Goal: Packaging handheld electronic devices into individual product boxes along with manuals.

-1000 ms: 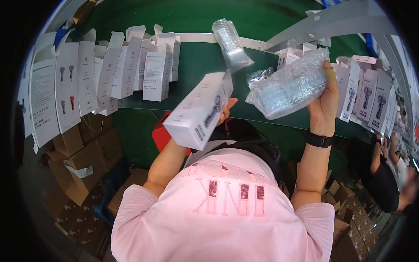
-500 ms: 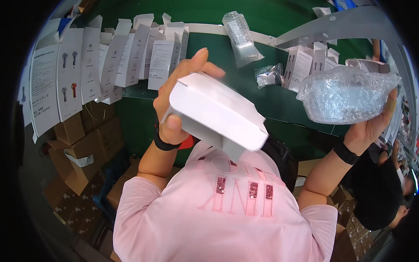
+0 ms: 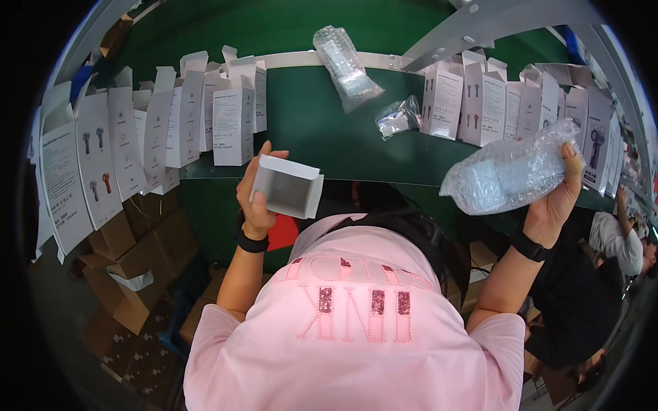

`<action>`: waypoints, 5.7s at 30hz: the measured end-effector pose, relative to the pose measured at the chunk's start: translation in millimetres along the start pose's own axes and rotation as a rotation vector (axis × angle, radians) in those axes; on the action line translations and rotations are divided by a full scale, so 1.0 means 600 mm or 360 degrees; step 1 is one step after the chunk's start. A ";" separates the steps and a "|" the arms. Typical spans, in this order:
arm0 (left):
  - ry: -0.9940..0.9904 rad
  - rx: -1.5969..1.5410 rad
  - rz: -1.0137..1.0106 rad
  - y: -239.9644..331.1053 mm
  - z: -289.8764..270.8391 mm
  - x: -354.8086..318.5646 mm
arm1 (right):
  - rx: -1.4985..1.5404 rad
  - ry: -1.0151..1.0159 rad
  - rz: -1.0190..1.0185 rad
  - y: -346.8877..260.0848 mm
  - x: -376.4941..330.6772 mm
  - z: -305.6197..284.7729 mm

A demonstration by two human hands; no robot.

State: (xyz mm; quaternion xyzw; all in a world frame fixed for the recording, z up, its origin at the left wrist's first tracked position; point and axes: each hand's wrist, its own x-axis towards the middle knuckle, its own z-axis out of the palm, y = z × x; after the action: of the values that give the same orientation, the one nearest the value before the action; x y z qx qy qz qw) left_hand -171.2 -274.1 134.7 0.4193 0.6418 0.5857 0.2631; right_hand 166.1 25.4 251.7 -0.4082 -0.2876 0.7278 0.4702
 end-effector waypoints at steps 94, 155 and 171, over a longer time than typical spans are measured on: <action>-0.0692 -0.0783 -0.0137 0.121 0.123 0.113 | -0.1007 -0.0940 0.0073 0.171 -0.100 0.155; -0.0210 0.0456 -0.0297 -0.031 0.190 0.417 | -0.1660 0.0391 -0.0133 -0.042 -0.174 -0.045; -0.0311 -0.0327 -0.0109 0.216 0.138 0.099 | -0.2086 -0.1375 -0.1984 0.092 -0.183 0.264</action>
State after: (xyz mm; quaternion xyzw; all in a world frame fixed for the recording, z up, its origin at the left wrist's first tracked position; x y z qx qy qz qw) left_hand -103.2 -184.7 255.7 0.4231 0.5637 0.5952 0.3858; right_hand 28.6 -102.9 322.4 -0.0638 -0.9405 0.1351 0.3052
